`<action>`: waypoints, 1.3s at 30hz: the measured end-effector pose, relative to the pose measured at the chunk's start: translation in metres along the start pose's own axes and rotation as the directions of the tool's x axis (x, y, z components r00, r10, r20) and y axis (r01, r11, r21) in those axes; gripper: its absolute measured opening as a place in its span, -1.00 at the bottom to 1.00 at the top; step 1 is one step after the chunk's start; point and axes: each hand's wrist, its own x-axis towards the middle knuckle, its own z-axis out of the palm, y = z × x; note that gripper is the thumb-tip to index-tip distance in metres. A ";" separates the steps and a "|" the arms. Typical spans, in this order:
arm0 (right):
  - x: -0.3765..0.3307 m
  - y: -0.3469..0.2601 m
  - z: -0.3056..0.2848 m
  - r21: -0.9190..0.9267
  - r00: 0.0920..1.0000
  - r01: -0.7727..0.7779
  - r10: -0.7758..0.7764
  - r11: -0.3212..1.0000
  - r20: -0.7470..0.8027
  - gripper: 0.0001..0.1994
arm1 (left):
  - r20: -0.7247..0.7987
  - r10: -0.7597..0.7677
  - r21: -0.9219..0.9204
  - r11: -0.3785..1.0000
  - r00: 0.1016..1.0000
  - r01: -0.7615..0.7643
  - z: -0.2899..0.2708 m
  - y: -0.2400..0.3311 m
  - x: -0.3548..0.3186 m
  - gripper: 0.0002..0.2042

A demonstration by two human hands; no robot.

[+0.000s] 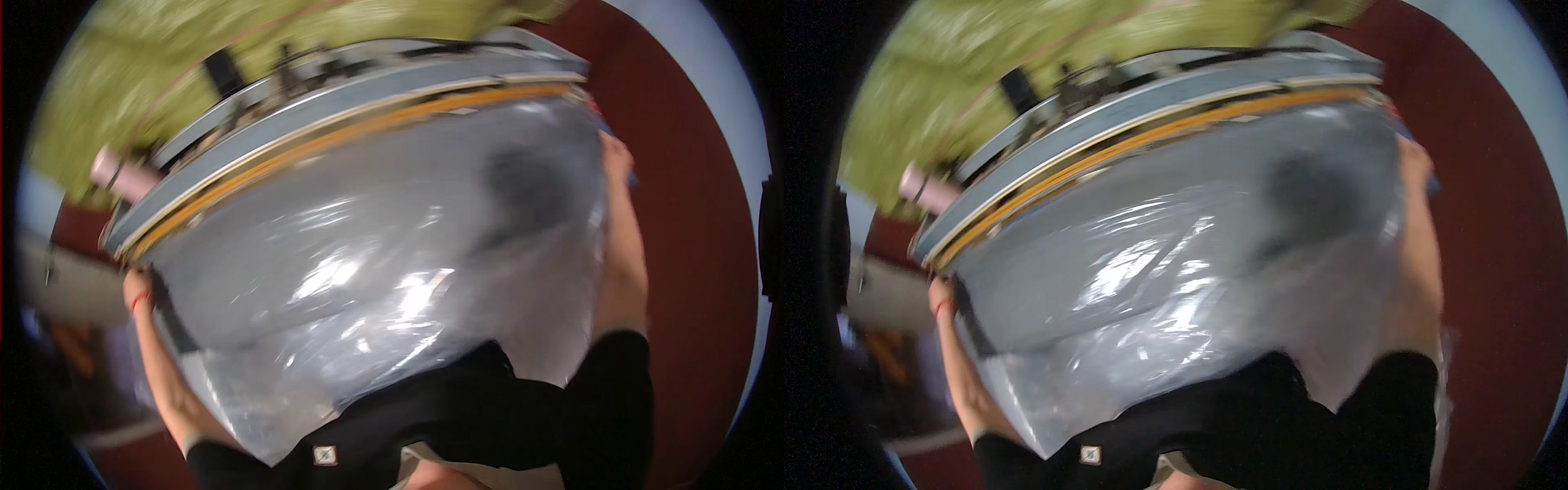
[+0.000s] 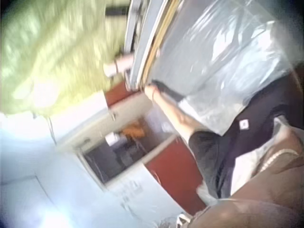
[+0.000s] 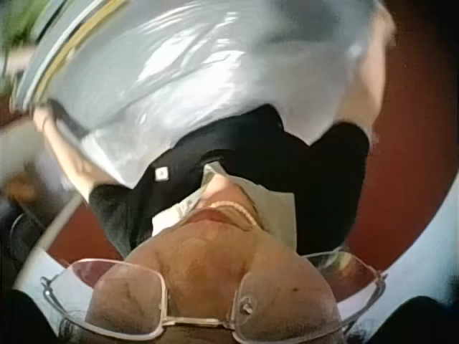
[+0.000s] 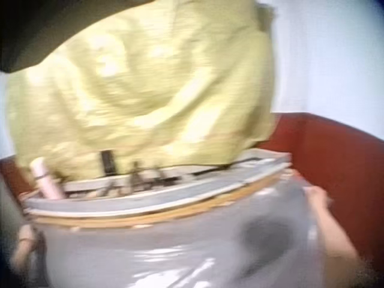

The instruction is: The person is aligning and feeding large plastic film sheets into an industrial sealing and cutting machine.

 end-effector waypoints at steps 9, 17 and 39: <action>0.015 0.044 -0.013 0.582 0.905 -0.360 0.121 0.729 0.408 -0.74 | 0.046 0.913 -0.992 0.089 0.405 -0.087 -0.119 0.328 -0.244 -0.73; 0.019 0.033 0.009 0.382 0.985 -0.112 0.050 0.917 0.168 -0.74 | 0.017 0.987 -0.998 0.008 -0.162 -0.056 -0.058 0.478 -0.459 -0.43; 0.013 0.040 0.003 0.611 0.882 -0.207 -0.125 0.764 0.455 -0.84 | -0.008 0.998 -0.993 0.000 0.066 -0.118 0.015 0.516 -0.485 -0.38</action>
